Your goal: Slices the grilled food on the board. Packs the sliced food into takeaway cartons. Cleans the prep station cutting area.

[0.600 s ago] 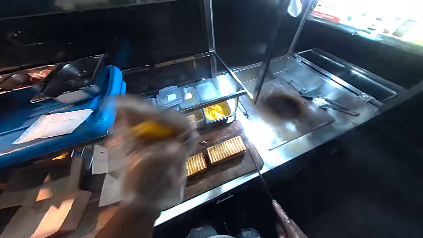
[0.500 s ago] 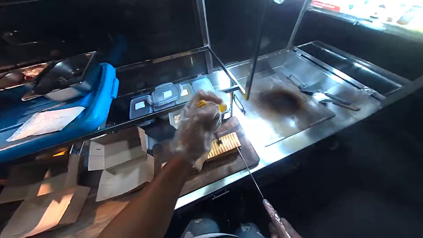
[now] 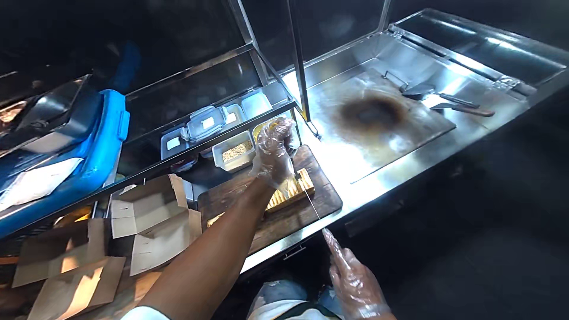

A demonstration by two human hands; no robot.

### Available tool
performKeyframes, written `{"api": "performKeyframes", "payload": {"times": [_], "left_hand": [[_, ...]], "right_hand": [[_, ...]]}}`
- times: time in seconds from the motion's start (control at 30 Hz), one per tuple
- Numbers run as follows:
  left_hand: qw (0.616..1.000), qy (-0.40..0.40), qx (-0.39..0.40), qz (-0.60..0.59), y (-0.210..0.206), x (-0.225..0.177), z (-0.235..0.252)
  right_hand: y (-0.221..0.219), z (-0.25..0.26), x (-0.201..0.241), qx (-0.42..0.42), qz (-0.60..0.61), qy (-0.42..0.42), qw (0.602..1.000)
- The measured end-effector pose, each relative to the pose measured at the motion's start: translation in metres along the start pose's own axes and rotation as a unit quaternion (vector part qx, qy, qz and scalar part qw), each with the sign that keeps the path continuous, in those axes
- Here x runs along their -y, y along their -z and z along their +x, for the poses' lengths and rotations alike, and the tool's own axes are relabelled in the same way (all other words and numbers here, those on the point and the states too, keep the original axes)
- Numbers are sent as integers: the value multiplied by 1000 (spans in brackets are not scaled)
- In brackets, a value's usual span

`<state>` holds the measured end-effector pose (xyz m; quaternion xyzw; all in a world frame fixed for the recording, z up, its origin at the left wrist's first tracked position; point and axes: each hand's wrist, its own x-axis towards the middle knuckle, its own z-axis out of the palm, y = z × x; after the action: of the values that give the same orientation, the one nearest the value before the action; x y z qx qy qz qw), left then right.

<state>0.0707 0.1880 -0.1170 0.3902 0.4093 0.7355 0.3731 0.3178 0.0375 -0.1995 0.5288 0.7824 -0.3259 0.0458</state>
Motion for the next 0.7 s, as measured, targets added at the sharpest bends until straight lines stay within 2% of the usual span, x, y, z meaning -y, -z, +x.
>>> {"api": "performKeyframes", "payload": {"times": [0.17, 0.37, 0.53, 0.7], "left_hand": [[999, 29, -30, -3, 6, 18, 1], [995, 50, -92, 11, 22, 38, 5], [993, 52, -88, 61, 27, 52, 3], [991, 44, -100, 77, 34, 57, 7]], "right_hand": [[5, 88, 43, 96, -31, -33, 994], [3, 47, 35, 79, -59, -46, 994], [-7, 111, 58, 116, -42, -67, 990], [0, 33, 20, 97, -64, -51, 992]]}}
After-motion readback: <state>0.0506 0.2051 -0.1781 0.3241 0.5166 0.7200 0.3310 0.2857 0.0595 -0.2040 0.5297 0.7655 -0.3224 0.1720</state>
